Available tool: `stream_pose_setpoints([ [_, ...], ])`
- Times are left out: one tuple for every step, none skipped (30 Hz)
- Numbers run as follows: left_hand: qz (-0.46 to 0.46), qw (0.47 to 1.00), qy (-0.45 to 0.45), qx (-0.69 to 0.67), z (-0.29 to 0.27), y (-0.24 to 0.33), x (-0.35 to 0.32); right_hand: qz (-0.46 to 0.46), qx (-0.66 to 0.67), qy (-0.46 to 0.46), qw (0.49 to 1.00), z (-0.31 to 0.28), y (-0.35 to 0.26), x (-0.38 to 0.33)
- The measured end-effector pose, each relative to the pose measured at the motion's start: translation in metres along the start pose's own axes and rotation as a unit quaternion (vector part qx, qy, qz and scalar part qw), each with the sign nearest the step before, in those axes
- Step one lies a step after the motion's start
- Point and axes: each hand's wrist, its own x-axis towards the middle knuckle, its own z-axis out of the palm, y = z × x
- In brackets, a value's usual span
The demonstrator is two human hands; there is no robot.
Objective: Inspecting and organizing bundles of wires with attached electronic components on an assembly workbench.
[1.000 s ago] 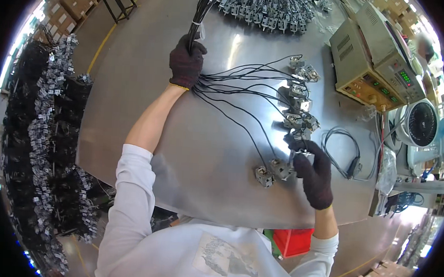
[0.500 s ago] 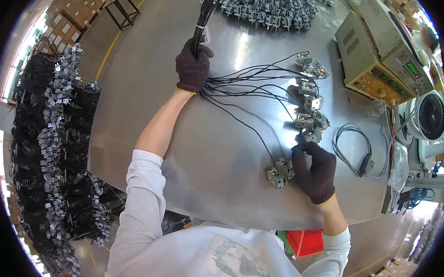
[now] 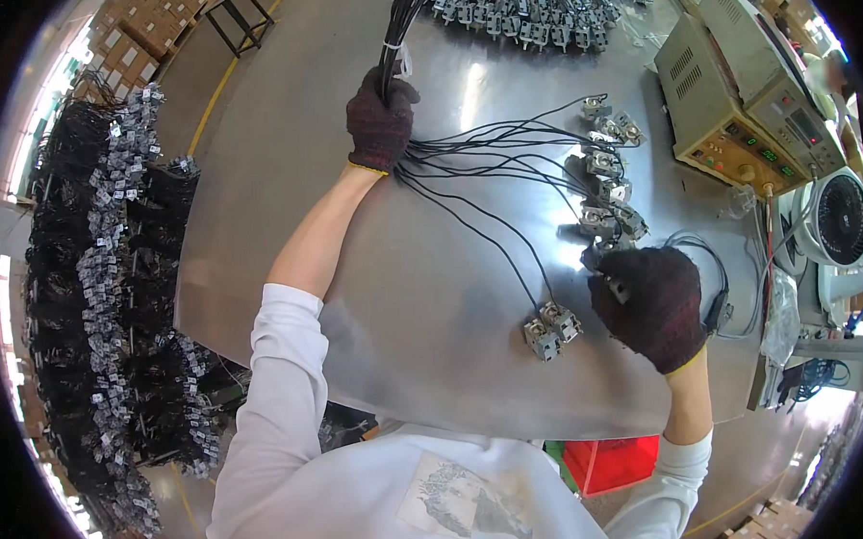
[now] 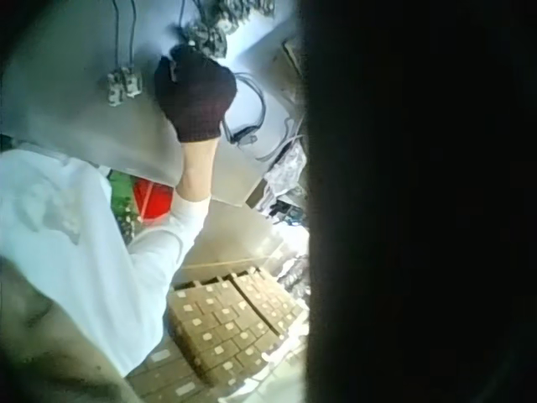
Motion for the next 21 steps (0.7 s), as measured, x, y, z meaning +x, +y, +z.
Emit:
stream_pose_setpoints([
  [-0.001,1.000,-0.001,0.008,0.001,0.002,0.000,-0.058,-0.135,-0.009,0.989,0.005,0.002,-0.004],
  [-0.001,1.000,-0.003,0.008,0.000,0.003,0.001,-0.116,-0.266,-0.019,0.957,0.011,0.005,-0.009],
  [-0.008,1.000,-0.009,0.017,0.001,0.008,0.003,-0.112,-0.266,-0.019,0.957,0.021,0.013,-0.018],
  [-0.015,0.999,-0.014,0.029,0.001,0.011,0.003,-0.121,-0.272,-0.019,0.955,0.036,0.022,-0.027],
  [-0.014,0.999,-0.017,0.029,0.002,0.011,0.003,-0.129,-0.277,-0.019,0.952,0.044,0.027,-0.036],
  [-0.012,1.000,-0.010,0.025,0.002,0.009,0.002,-0.128,-0.291,-0.044,0.947,0.048,0.016,-0.036],
  [-0.011,1.000,-0.003,0.021,0.002,0.008,0.002,-0.126,-0.288,-0.043,0.948,0.046,0.011,-0.035],
  [-0.008,1.000,-0.007,0.023,0.002,0.009,0.002,-0.088,-0.187,-0.046,0.977,0.038,0.005,-0.035],
  [-0.019,0.999,0.000,0.034,0.001,0.011,0.000,-0.050,-0.083,-0.049,0.994,0.030,0.000,-0.034],
  [-0.029,0.999,0.006,0.042,0.001,0.012,0.000,-0.007,0.019,-0.074,0.997,0.016,-0.003,-0.032],
  [-0.026,0.999,0.001,0.043,0.001,0.008,0.000,0.036,0.121,-0.099,0.987,0.006,0.000,-0.030],
  [-0.019,1.000,0.005,0.010,0.001,0.004,0.000,0.124,0.177,-0.114,0.970,0.002,0.015,-0.035],
  [-0.014,1.000,0.010,-0.023,0.003,0.004,0.000,0.158,0.187,-0.041,0.969,0.003,0.029,-0.035],
  [-0.012,1.000,0.008,-0.024,0.004,0.005,0.000,0.191,0.194,0.032,0.962,0.007,0.040,-0.034],
  [-0.021,1.000,0.009,-0.002,0.005,0.006,0.002,0.244,0.128,0.027,0.961,0.010,0.046,-0.032],
  [-0.030,0.999,0.010,0.020,0.006,0.007,0.003,0.244,0.130,0.029,0.960,0.017,0.045,-0.030],
  [-0.027,0.999,0.008,0.021,0.006,0.006,0.004,0.253,0.076,0.047,0.963,0.025,0.041,-0.025],
  [-0.025,1.000,0.005,0.016,0.007,0.002,0.003,0.261,0.021,0.065,0.963,0.033,0.039,-0.023],
  [-0.023,1.000,0.002,0.013,0.006,-0.001,0.001,0.281,0.016,0.060,0.958,0.046,0.045,-0.023],
  [-0.019,1.000,0.001,0.013,0.008,-0.004,0.001,0.281,0.018,0.062,0.957,0.053,0.045,-0.025],
  [-0.015,1.000,0.003,-0.009,0.008,-0.005,0.000,0.269,0.122,0.111,0.949,0.059,0.039,-0.023],
])
